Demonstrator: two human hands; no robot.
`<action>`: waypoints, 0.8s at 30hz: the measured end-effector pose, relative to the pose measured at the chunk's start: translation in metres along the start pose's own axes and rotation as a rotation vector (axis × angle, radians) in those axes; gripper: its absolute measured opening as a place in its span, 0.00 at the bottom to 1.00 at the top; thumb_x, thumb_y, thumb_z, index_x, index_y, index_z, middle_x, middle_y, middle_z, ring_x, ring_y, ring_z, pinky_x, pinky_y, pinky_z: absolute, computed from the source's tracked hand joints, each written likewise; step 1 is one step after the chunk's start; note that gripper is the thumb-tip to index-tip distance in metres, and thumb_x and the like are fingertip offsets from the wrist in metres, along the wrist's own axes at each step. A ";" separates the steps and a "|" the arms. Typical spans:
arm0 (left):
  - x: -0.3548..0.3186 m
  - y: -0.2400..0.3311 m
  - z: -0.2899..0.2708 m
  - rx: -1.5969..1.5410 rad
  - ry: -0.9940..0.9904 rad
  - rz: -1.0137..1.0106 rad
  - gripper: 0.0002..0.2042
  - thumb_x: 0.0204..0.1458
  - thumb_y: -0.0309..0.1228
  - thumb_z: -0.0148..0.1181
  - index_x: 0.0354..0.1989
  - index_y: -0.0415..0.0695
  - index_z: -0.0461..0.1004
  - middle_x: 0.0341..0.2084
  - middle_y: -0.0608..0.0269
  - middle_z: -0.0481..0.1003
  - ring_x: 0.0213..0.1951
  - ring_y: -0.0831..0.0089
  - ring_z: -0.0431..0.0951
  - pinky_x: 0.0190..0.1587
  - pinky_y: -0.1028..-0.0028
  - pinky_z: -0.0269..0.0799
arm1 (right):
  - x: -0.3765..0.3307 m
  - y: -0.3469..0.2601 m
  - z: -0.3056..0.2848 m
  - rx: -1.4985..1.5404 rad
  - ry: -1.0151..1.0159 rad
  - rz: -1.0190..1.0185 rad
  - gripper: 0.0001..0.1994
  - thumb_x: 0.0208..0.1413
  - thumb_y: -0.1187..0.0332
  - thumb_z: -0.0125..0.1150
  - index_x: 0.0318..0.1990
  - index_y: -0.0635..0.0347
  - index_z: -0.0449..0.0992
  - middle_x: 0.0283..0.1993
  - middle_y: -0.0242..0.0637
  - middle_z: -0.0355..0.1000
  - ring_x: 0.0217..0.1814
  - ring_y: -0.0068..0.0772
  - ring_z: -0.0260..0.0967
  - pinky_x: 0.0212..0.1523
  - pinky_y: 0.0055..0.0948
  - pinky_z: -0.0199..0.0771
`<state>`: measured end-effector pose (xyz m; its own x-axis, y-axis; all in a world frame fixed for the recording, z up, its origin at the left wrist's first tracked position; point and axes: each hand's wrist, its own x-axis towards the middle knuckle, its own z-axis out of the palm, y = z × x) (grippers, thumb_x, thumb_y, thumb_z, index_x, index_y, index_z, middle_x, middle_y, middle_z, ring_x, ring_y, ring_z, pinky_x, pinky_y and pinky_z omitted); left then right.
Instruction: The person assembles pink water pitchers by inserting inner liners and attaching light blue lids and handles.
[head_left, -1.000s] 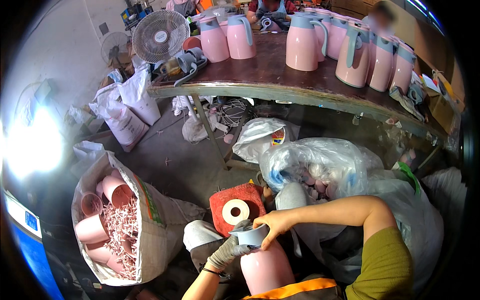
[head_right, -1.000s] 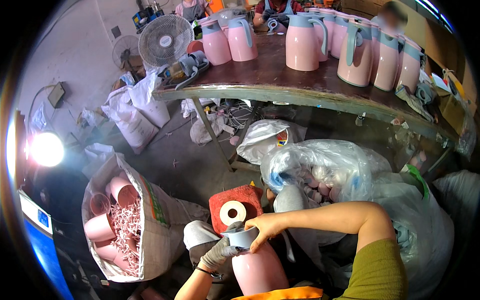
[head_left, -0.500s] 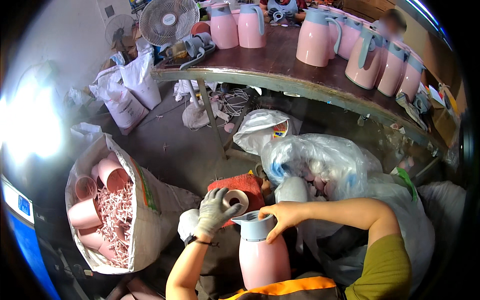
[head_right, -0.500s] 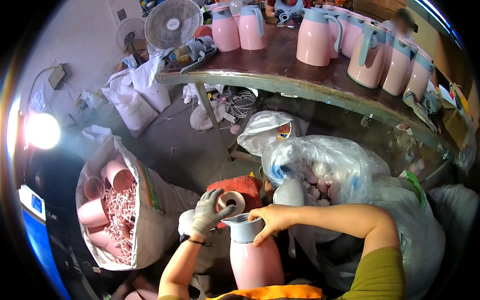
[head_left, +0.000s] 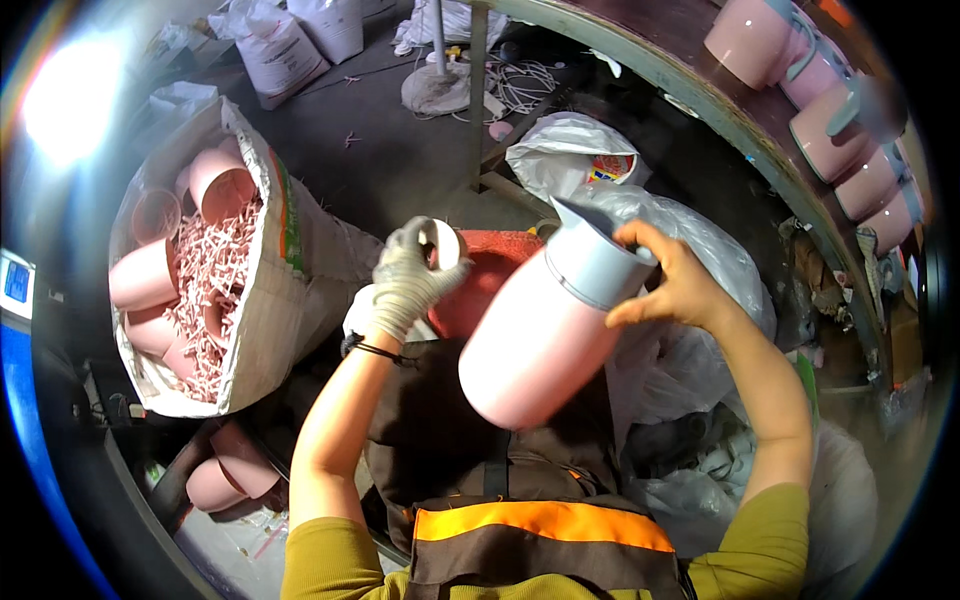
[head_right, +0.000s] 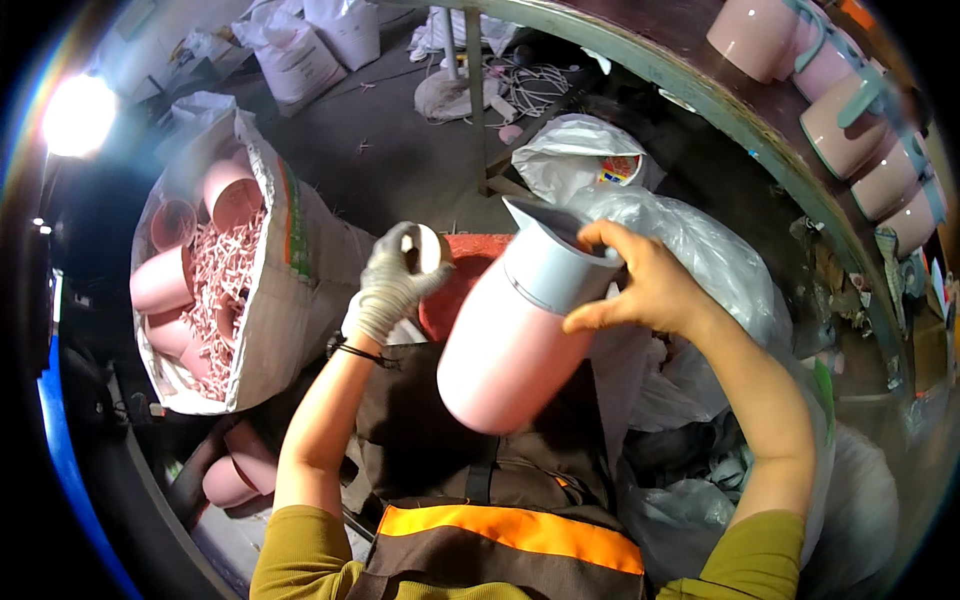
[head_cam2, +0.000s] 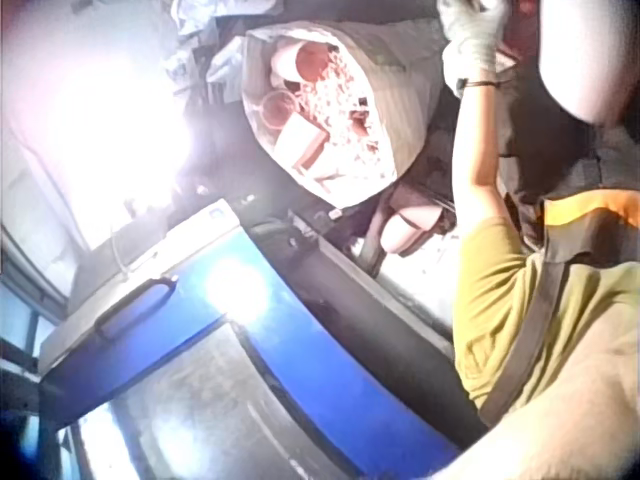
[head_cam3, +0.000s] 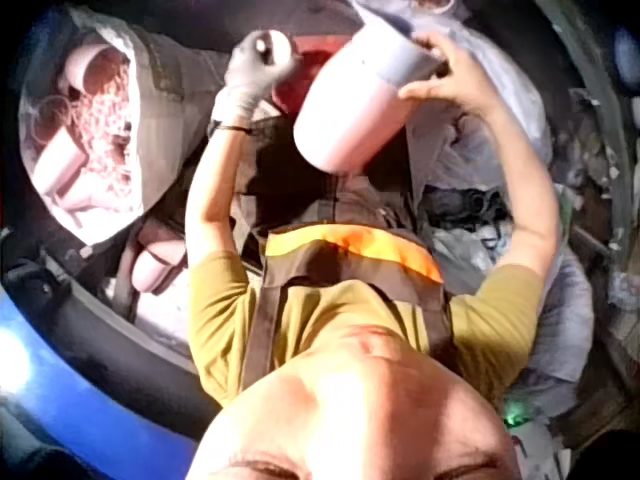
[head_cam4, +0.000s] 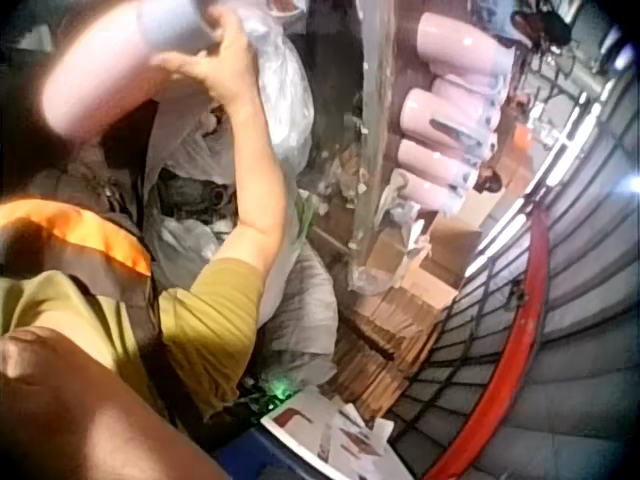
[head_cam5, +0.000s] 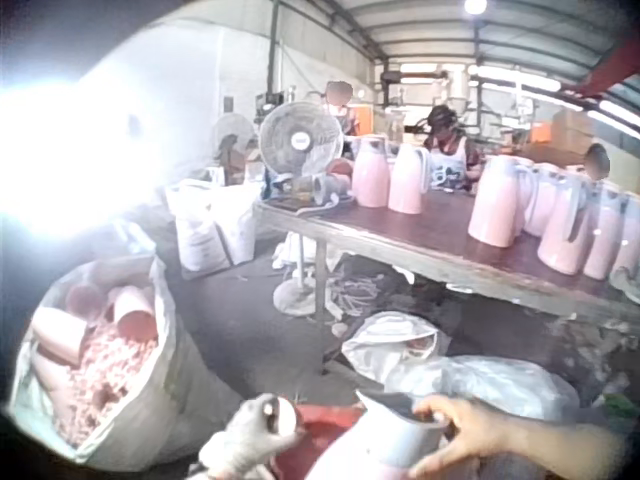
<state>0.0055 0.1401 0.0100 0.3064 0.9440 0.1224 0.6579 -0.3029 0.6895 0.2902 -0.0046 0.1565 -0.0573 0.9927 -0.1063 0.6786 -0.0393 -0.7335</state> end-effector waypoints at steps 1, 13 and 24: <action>0.001 -0.005 -0.021 -0.025 0.051 -0.057 0.37 0.35 0.49 0.73 0.55 0.45 0.67 0.48 0.49 0.71 0.49 0.54 0.74 0.53 0.62 0.71 | 0.014 -0.014 0.004 -0.045 0.012 -0.058 0.35 0.29 0.53 0.81 0.47 0.56 0.71 0.41 0.34 0.76 0.40 0.31 0.75 0.42 0.30 0.73; -0.004 0.078 -0.116 -0.301 0.174 0.428 0.37 0.37 0.40 0.75 0.57 0.43 0.66 0.49 0.53 0.71 0.48 0.61 0.76 0.49 0.67 0.75 | 0.076 -0.010 0.069 -0.379 0.119 -0.500 0.38 0.30 0.48 0.76 0.51 0.51 0.66 0.43 0.37 0.76 0.41 0.46 0.76 0.38 0.42 0.77; -0.012 0.116 -0.082 0.220 -0.064 0.586 0.38 0.35 0.55 0.69 0.56 0.52 0.68 0.52 0.38 0.67 0.51 0.42 0.70 0.50 0.53 0.68 | 0.045 0.026 0.057 0.294 -0.037 -0.199 0.52 0.41 0.63 0.75 0.71 0.52 0.45 0.60 0.48 0.69 0.65 0.39 0.64 0.61 0.36 0.65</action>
<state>0.0215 0.1045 0.1475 0.6953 0.6050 0.3879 0.4917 -0.7941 0.3572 0.2632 0.0321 0.0945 -0.1974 0.9796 0.0381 0.4116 0.1180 -0.9037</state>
